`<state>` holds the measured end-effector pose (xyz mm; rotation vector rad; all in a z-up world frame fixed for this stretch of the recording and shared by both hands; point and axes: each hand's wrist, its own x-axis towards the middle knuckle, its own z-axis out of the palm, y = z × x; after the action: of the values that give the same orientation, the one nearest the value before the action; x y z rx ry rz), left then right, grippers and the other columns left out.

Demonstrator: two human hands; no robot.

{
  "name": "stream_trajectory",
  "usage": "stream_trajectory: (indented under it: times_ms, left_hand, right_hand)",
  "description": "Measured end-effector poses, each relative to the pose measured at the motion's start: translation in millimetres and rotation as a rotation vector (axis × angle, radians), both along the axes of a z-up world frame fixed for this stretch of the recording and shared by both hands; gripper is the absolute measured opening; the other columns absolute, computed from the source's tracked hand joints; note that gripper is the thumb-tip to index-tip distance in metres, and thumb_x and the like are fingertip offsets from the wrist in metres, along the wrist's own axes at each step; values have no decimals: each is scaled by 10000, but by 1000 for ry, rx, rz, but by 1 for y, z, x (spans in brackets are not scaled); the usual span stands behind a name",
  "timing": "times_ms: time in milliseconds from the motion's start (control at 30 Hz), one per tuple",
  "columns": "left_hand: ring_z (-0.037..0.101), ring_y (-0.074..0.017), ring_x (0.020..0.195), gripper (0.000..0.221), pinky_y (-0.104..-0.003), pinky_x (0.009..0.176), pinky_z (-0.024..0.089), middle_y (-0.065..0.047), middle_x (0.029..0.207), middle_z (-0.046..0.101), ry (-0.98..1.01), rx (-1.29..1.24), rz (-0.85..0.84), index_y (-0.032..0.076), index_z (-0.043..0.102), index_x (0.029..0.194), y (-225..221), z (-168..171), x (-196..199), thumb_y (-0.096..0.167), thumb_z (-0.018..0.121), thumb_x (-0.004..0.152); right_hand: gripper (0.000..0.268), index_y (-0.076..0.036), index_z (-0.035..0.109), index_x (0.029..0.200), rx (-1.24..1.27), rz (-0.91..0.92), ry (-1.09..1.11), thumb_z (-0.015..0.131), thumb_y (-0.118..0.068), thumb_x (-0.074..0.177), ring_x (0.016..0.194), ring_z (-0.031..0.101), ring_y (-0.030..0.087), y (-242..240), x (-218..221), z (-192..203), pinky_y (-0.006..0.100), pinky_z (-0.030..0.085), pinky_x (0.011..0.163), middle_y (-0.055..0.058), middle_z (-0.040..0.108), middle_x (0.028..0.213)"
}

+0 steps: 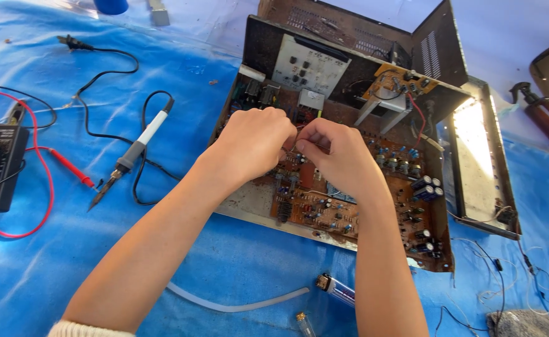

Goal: Connecting thin wires to a circuit board using a lighter to strip insulation and a screwdriver for positioning.

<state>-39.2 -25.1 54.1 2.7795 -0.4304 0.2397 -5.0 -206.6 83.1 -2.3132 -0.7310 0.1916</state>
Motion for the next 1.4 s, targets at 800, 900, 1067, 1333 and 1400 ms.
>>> stream_trajectory:
  times_ms: [800,900,1067,1333,1400]
  left_hand:
    - [718,-354,934,325,-507,721,629,-91,972,717,-16,59,71,112,773,1098,-4,5,2,252,842,812]
    - [664,-382,1086,577,-548,823,601,-118,1105,682,-27,35,56,82,703,1251,-6,16,-2,312,904,761]
    - [577,-406,1254,766,-585,1000,517,-158,1239,661,52,-26,-52,38,572,1424,-18,40,-14,294,917,789]
    - [675,-383,1056,665,-462,804,574,-218,1177,676,-183,174,-105,-29,523,1368,-36,-4,0,85,842,795]
    - [676,-392,1068,681,-470,817,568,-226,1186,677,-178,167,-114,-30,519,1361,-33,-1,-1,101,850,780]
  right_hand:
    - [109,-79,759,1022,70,19,14,693,-79,935,743,705,224,-4,1,4,374,580,762,124,755,807]
    - [109,-70,757,1020,76,32,19,688,-82,937,727,690,227,-3,-2,5,373,574,739,136,752,803]
    - [124,-47,755,1008,60,54,25,656,-105,962,731,688,256,-1,-3,2,374,561,726,157,756,809]
    - [245,26,693,816,-149,62,-145,686,-191,930,596,657,311,12,1,-19,370,510,602,156,652,612]
    - [241,24,689,810,-142,73,-145,683,-186,927,592,647,306,16,1,-20,365,506,600,153,646,607]
